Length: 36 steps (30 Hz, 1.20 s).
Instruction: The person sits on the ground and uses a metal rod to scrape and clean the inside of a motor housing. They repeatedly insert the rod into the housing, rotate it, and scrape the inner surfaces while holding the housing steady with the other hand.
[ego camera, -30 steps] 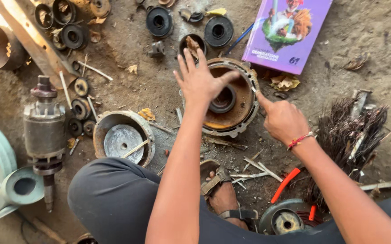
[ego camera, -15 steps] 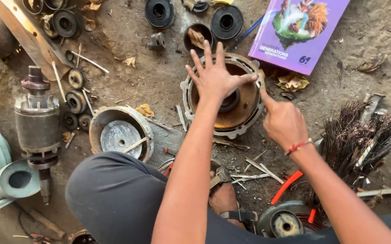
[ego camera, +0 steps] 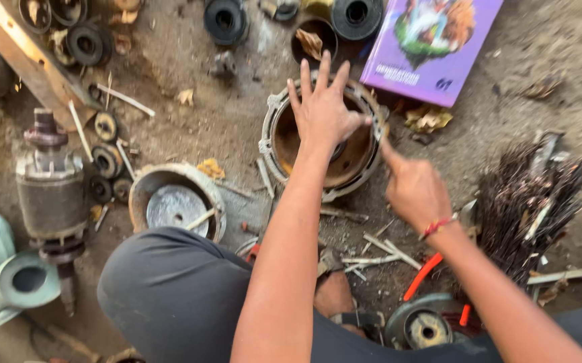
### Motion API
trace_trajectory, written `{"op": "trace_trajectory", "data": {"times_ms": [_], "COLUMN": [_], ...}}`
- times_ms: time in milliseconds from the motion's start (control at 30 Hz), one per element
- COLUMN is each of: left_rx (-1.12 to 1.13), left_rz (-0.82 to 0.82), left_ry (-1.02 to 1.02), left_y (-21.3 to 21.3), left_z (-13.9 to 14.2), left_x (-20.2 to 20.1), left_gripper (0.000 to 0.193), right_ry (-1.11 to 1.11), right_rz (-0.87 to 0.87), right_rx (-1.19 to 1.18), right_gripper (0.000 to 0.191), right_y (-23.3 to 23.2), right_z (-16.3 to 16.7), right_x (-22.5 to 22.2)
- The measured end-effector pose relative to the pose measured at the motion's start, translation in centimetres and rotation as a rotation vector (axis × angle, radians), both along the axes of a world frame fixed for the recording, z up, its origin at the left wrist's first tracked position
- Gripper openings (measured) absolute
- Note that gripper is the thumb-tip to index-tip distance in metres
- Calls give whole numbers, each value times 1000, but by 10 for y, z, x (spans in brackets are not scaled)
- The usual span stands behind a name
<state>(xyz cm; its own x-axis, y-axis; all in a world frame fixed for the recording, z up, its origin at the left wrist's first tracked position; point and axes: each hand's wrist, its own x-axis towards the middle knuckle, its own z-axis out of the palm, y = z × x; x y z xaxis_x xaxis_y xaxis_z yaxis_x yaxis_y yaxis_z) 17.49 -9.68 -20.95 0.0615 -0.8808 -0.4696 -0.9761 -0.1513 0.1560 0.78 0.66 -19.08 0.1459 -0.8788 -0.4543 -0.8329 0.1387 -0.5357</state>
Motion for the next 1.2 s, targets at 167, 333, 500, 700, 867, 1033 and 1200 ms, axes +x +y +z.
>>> {"op": "trace_trajectory", "data": {"times_ms": [167, 333, 500, 700, 867, 1033, 1200], "left_rx": [41, 6, -12, -5, -65, -61, -19], "left_rz": [-10, 4, 22, 0, -2, 9, 3], "left_ry": [-19, 30, 36, 59, 99, 114, 91], "left_y": [-5, -3, -3, -6, -5, -5, -8], "left_z": [1, -3, 0, 3, -1, -1, 0], "left_x": [-4, 1, 1, -1, 2, 3, 1], "left_gripper": [114, 116, 113, 112, 112, 108, 112], "right_ry": [21, -22, -26, -21, 10, -84, -75], "right_rz": [-9, -31, -39, -43, -126, -50, -109], "right_rx": [20, -52, 62, -88, 146, -127, -4], "right_gripper": [51, 52, 50, 47, 46, 49, 49], "right_y": [17, 2, -15, -6, -3, -1, 1], "right_z": [-5, -9, -11, -9, 4, 17, 14], "right_x": [-1, 5, 7, 11, 15, 14, 10]}}
